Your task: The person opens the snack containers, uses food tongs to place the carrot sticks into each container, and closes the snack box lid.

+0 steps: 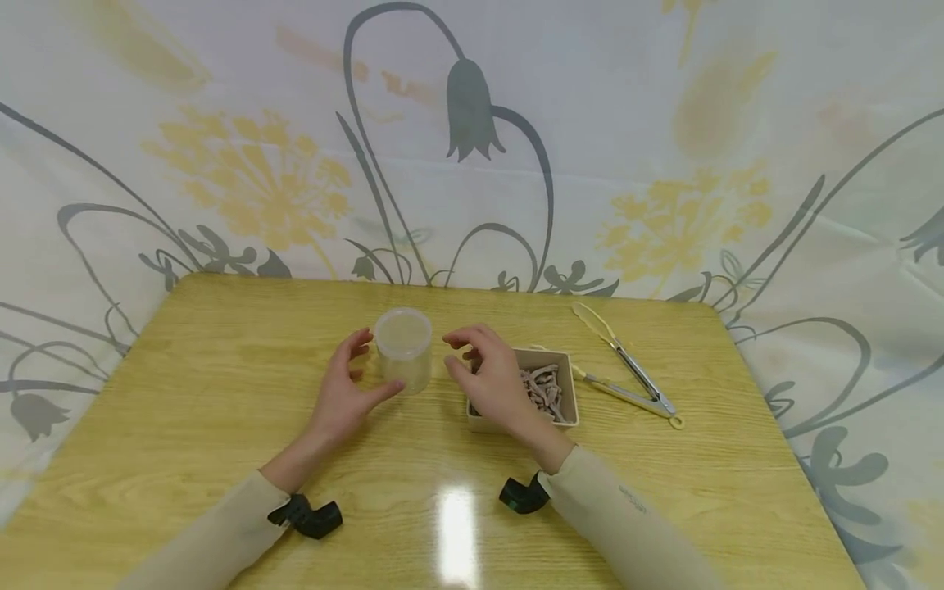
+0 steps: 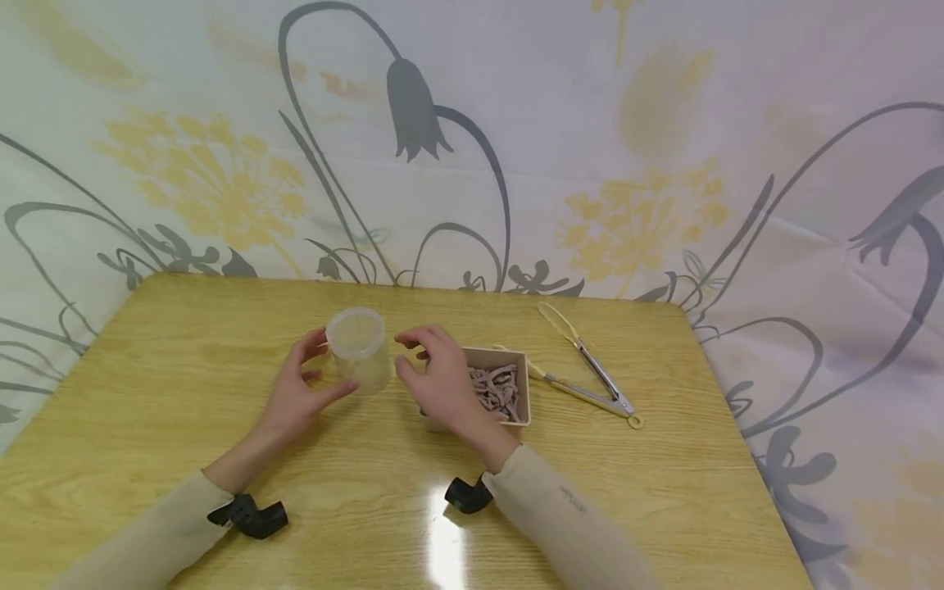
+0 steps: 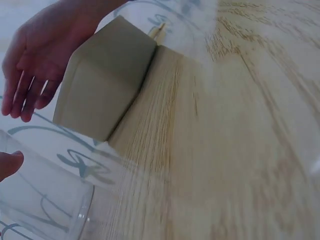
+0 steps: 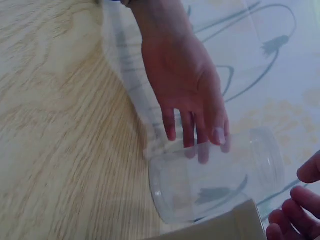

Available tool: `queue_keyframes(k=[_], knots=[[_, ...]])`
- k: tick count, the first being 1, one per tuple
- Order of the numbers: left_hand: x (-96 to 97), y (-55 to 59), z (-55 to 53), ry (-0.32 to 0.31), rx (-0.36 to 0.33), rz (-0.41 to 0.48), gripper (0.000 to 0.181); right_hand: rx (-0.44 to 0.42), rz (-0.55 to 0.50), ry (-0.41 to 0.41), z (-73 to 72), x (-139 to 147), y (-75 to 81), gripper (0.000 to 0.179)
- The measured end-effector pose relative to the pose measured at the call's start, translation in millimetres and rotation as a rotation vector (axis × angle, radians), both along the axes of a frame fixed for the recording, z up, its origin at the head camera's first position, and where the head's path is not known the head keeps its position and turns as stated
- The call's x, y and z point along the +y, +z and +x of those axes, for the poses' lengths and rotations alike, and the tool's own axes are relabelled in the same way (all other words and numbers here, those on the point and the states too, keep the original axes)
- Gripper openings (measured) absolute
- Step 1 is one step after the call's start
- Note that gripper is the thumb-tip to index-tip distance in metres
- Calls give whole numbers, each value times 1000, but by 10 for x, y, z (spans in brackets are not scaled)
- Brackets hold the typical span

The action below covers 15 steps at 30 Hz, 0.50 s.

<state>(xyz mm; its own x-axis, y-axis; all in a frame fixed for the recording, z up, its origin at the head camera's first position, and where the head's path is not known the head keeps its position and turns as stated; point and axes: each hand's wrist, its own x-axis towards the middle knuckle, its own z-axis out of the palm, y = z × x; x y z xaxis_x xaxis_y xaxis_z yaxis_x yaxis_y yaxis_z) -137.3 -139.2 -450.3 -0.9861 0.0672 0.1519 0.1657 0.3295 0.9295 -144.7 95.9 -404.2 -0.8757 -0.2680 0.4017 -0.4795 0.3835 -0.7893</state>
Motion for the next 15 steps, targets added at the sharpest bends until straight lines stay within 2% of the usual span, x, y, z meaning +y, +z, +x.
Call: queue_keyframes(k=[5,15], knots=[[81,17,-37,6,-5,27,88,-7,-23,6,-59,-105,6,23],[136,6,-61,6,-43,53,81,-107,6,83,-118,-260,1,60]])
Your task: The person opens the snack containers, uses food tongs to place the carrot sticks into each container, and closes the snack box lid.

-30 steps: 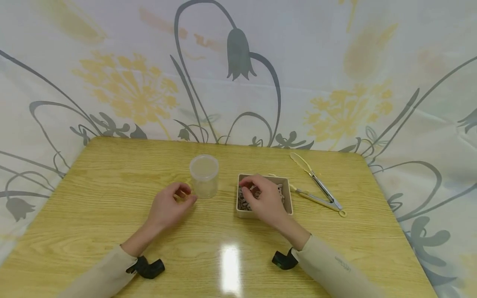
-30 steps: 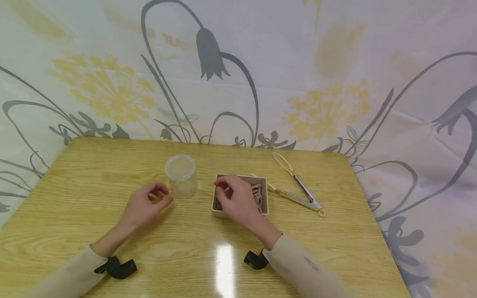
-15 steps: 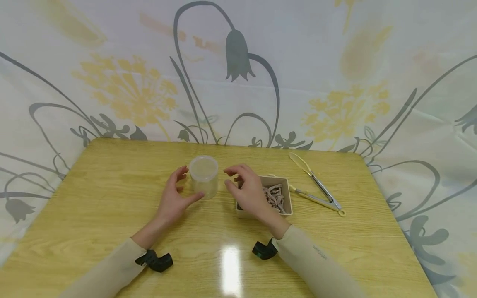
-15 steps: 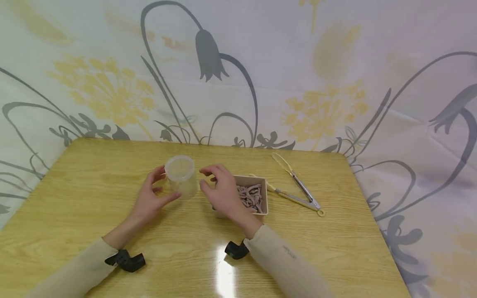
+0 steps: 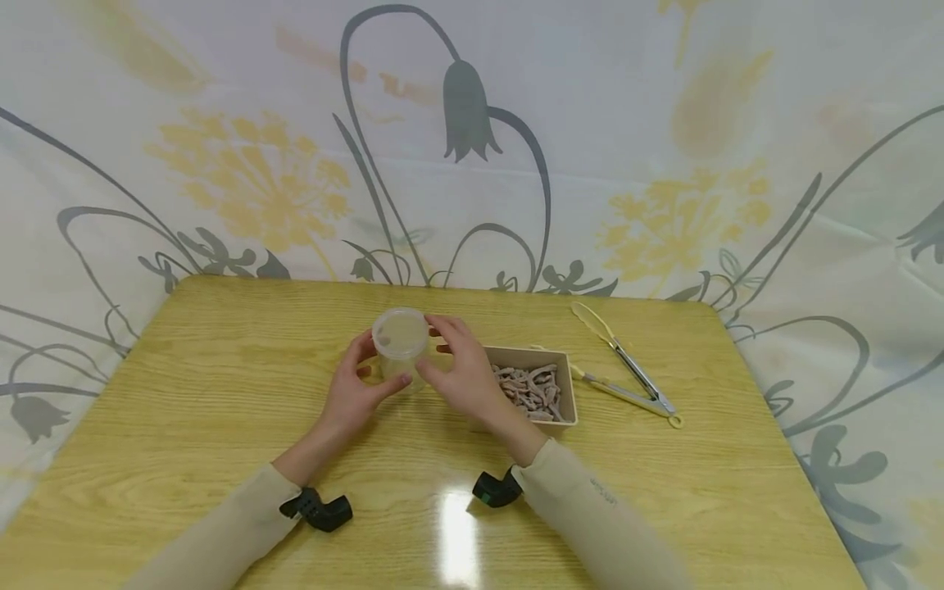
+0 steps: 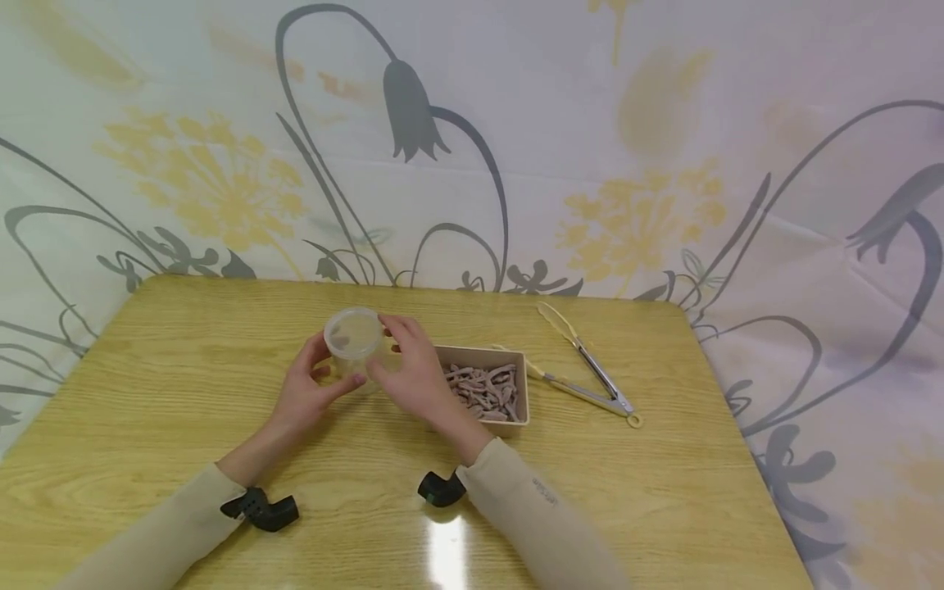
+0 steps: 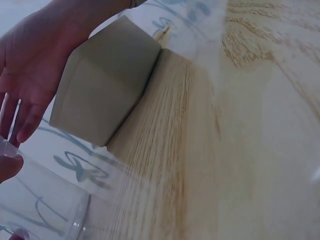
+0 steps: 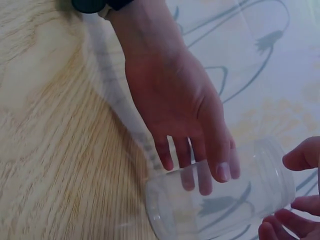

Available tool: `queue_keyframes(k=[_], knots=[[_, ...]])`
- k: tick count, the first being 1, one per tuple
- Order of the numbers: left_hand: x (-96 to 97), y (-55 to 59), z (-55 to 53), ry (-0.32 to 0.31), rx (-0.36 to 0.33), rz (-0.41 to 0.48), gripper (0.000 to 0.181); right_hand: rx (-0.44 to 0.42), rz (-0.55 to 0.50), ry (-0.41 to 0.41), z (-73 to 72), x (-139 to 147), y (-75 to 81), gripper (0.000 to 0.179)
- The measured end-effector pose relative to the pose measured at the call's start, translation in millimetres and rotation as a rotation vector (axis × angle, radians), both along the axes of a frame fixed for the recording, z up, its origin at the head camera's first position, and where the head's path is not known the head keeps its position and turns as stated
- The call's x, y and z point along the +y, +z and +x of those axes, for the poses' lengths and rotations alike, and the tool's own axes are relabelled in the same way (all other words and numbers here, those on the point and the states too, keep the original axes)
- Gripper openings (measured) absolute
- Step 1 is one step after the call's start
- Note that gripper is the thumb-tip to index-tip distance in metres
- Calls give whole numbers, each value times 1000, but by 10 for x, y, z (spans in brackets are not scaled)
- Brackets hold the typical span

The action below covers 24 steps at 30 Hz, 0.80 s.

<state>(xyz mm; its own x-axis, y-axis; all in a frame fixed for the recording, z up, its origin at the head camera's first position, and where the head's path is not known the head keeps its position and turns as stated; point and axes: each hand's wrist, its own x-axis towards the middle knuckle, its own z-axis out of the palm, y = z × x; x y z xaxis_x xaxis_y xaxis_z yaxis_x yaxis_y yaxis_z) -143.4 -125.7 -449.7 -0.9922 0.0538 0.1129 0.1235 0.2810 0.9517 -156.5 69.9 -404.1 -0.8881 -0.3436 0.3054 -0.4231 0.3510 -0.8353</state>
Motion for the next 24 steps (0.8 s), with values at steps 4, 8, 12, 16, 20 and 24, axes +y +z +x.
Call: queue_keyframes(k=[4,8,12,16,20,24], knots=[[-14,-26,-13,4,9,14,82,-14,-13,14,6,-15,-1,62],[-27,11,-3,-4,31,-9,80,-39,-22,8,24,-6,21,61],[-34,34,19,-16,85,-23,78,-52,-24,-8,45,11,45,60],[-44,32,44,-28,167,-40,76,-66,-54,-17,78,33,76,59],[-49,34,68,-45,296,-68,75,-95,-73,-14,116,62,102,60],[-40,53,88,-54,445,-142,75,-102,-26,-26,153,92,115,66]])
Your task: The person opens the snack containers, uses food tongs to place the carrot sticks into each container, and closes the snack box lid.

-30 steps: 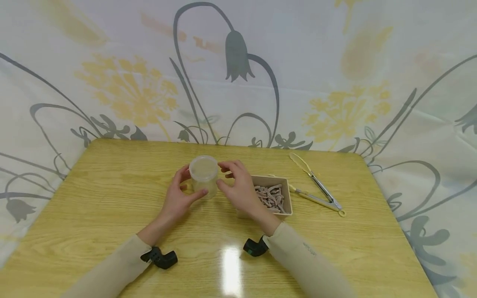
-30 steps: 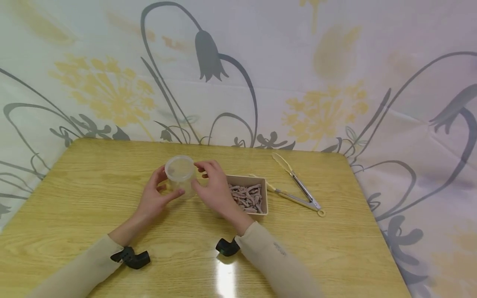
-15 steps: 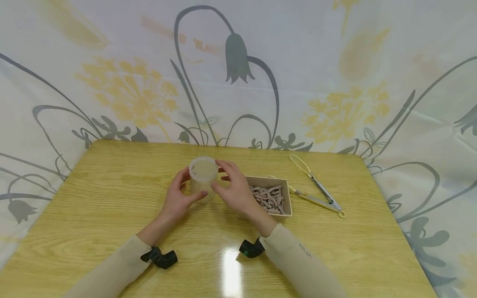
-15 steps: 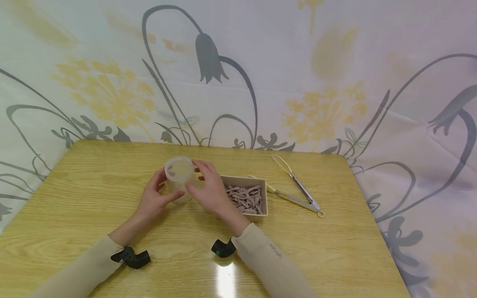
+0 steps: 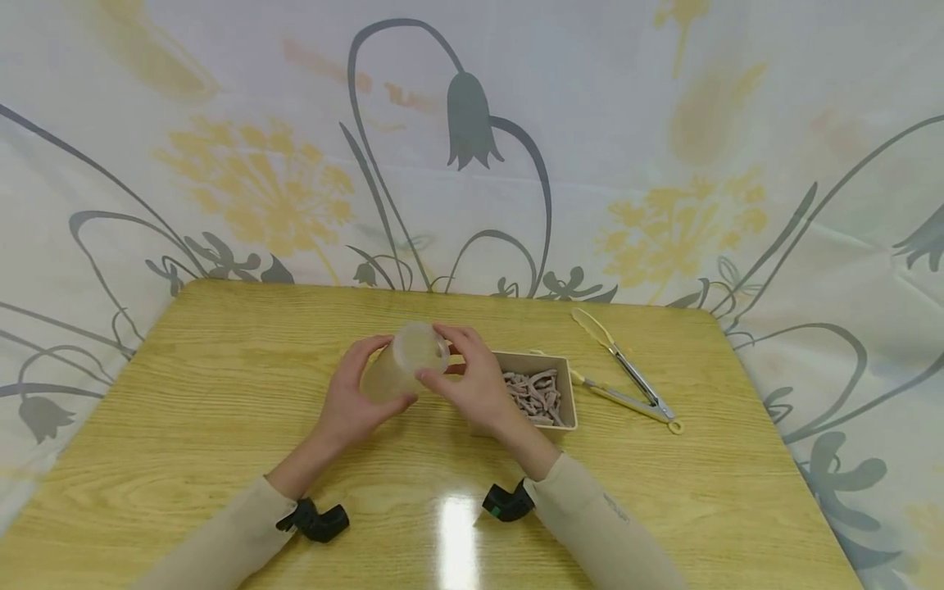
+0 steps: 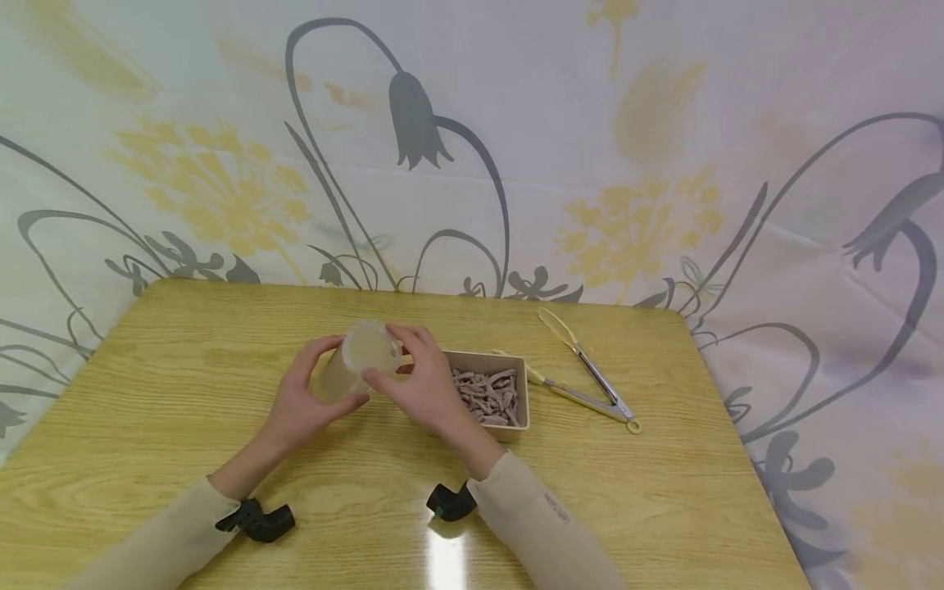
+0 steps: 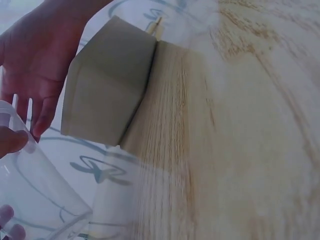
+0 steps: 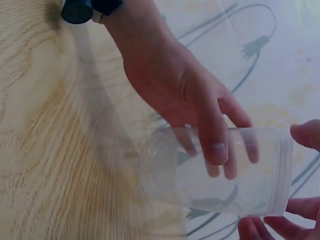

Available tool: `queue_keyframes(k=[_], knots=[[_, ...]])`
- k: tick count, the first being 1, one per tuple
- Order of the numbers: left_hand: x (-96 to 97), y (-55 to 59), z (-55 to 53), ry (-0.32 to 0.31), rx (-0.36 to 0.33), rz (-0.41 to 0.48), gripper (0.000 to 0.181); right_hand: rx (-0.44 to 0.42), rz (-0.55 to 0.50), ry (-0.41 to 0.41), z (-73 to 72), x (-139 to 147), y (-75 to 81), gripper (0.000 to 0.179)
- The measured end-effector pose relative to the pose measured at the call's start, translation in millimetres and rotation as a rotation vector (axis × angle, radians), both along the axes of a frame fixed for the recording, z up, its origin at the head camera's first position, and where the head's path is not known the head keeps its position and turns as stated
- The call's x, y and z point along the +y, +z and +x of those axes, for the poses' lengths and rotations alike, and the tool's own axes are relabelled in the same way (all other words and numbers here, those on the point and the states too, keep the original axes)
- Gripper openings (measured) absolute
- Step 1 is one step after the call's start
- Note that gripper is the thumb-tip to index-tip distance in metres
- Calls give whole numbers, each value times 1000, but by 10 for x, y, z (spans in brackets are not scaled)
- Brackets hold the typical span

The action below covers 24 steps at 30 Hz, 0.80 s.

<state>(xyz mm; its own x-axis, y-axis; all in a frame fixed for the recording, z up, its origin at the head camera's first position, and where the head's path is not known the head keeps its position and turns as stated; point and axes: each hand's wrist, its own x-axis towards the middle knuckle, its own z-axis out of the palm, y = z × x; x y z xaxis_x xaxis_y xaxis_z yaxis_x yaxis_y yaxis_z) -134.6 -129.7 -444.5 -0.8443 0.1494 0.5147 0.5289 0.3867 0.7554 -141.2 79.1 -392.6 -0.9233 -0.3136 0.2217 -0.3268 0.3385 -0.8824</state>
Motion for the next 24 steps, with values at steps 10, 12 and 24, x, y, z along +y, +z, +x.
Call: queue_keyframes(k=[10,12,24], knots=[[50,80,104,14,214,-230,79,-7,91,-36,87,68,11,69],[59,93,117,25,238,-274,83,4,101,-44,93,78,9,66],[94,163,164,20,182,-256,84,270,340,29,96,108,-9,63]])
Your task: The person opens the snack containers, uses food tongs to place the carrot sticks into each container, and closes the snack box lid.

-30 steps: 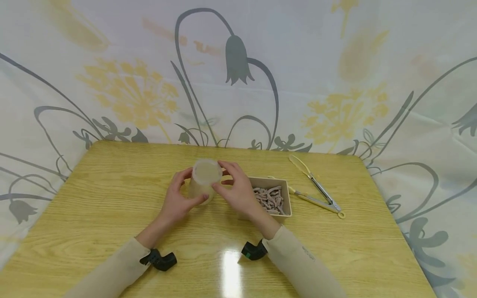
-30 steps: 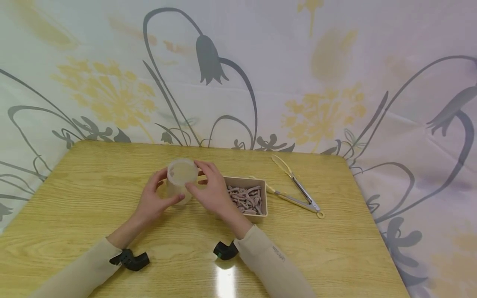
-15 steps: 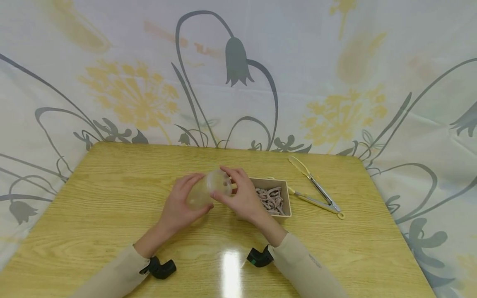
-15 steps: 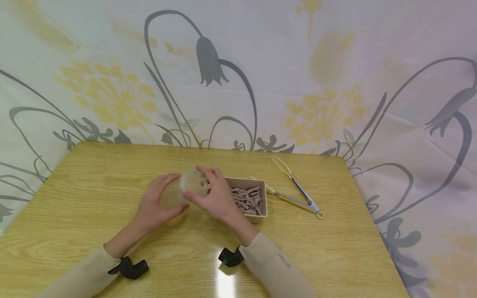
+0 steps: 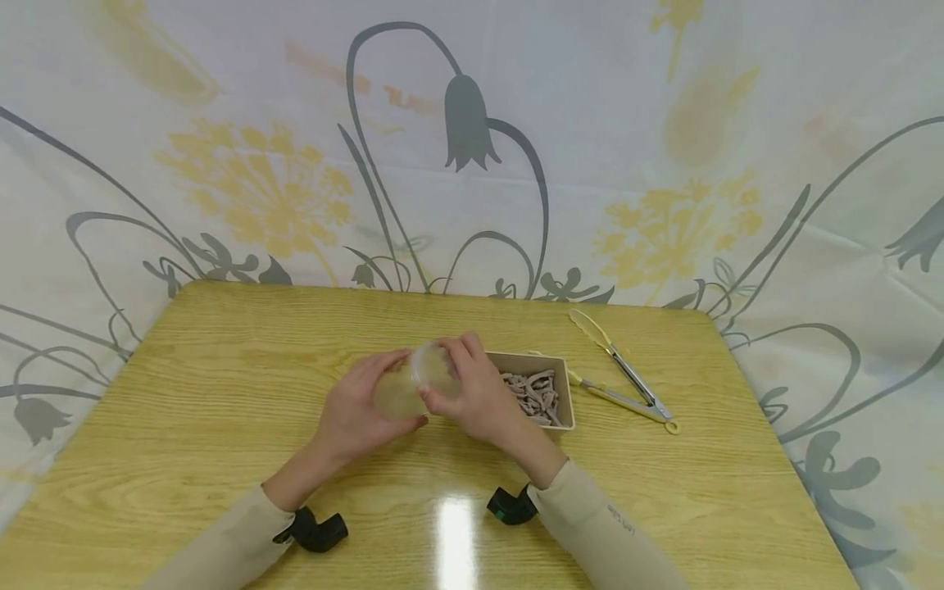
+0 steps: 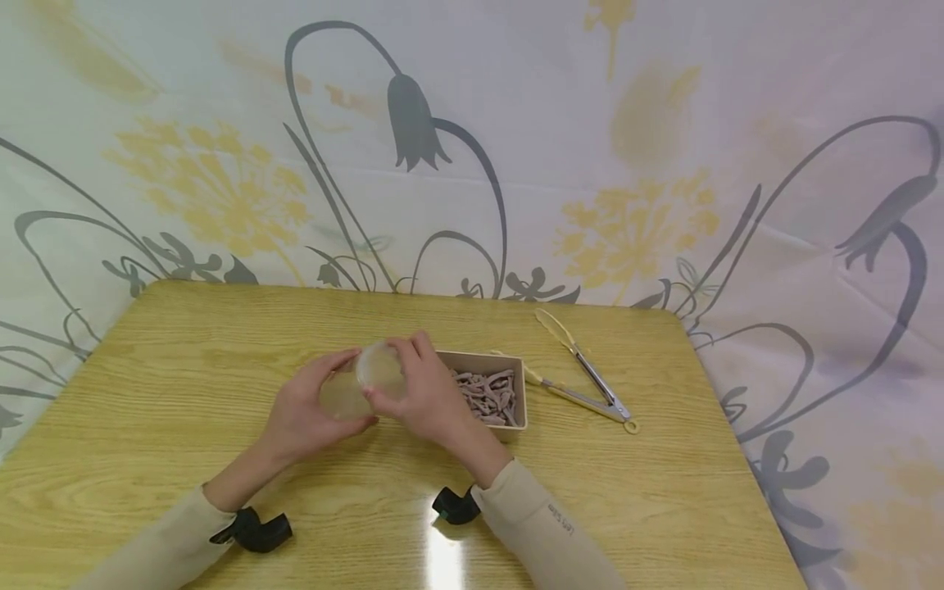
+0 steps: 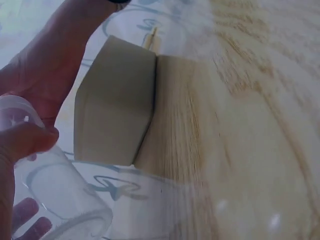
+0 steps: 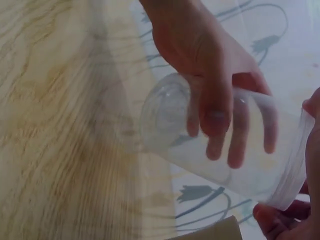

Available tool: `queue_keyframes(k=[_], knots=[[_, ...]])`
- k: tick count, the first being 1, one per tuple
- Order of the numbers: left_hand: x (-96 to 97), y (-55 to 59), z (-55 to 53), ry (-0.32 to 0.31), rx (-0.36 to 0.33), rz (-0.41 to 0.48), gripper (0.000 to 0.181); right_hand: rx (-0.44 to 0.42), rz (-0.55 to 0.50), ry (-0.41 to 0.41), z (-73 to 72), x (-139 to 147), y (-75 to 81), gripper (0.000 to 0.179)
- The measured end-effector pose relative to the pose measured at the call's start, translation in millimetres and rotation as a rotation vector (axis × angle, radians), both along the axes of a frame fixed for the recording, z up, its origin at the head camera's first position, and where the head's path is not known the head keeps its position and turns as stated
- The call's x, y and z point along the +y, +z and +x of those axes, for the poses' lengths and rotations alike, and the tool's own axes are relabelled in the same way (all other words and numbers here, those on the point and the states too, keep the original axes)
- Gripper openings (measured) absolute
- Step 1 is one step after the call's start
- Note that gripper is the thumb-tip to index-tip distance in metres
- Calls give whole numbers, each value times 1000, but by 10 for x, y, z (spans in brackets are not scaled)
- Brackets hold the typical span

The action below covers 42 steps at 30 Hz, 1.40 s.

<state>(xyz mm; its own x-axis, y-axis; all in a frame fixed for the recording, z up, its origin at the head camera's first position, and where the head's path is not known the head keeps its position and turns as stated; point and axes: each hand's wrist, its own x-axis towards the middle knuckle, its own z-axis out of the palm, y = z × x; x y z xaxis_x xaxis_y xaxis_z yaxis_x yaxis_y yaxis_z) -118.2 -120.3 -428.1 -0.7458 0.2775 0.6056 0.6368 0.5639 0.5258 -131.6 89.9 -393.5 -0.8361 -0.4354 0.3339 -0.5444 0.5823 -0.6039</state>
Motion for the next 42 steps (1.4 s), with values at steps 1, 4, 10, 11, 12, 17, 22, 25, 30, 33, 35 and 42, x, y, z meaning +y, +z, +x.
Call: queue_keyframes(k=[1,4,10,11,12,17,22,25,30,33,35,42], knots=[[-5,4,5,-14,-32,16,84,7,12,26,-5,7,4,63],[-22,5,18,-54,-134,51,84,7,21,98,-10,33,25,64],[-70,13,26,-86,-201,11,85,-50,-19,182,0,90,48,74],[-75,13,25,-82,-198,1,86,-54,-26,187,-3,94,45,75],[-79,13,24,-78,-190,-9,86,-55,-33,186,-6,95,43,76],[-84,9,26,-58,-131,-48,87,-59,-35,93,-10,85,35,74],[-82,5,33,-40,-51,-93,86,-114,-51,52,-7,84,46,62],[-82,8,35,-37,-35,-108,87,-128,-88,99,-16,101,53,58],[-91,1,30,-37,-56,-108,88,-88,-136,228,-39,134,55,65],[-96,-4,24,-30,-64,-106,88,-94,-147,243,-35,132,58,67],[-95,0,24,-23,-59,-106,88,-113,-129,190,-22,119,60,66],[-93,-14,22,-21,-53,-123,87,-170,-88,82,-14,78,60,61]])
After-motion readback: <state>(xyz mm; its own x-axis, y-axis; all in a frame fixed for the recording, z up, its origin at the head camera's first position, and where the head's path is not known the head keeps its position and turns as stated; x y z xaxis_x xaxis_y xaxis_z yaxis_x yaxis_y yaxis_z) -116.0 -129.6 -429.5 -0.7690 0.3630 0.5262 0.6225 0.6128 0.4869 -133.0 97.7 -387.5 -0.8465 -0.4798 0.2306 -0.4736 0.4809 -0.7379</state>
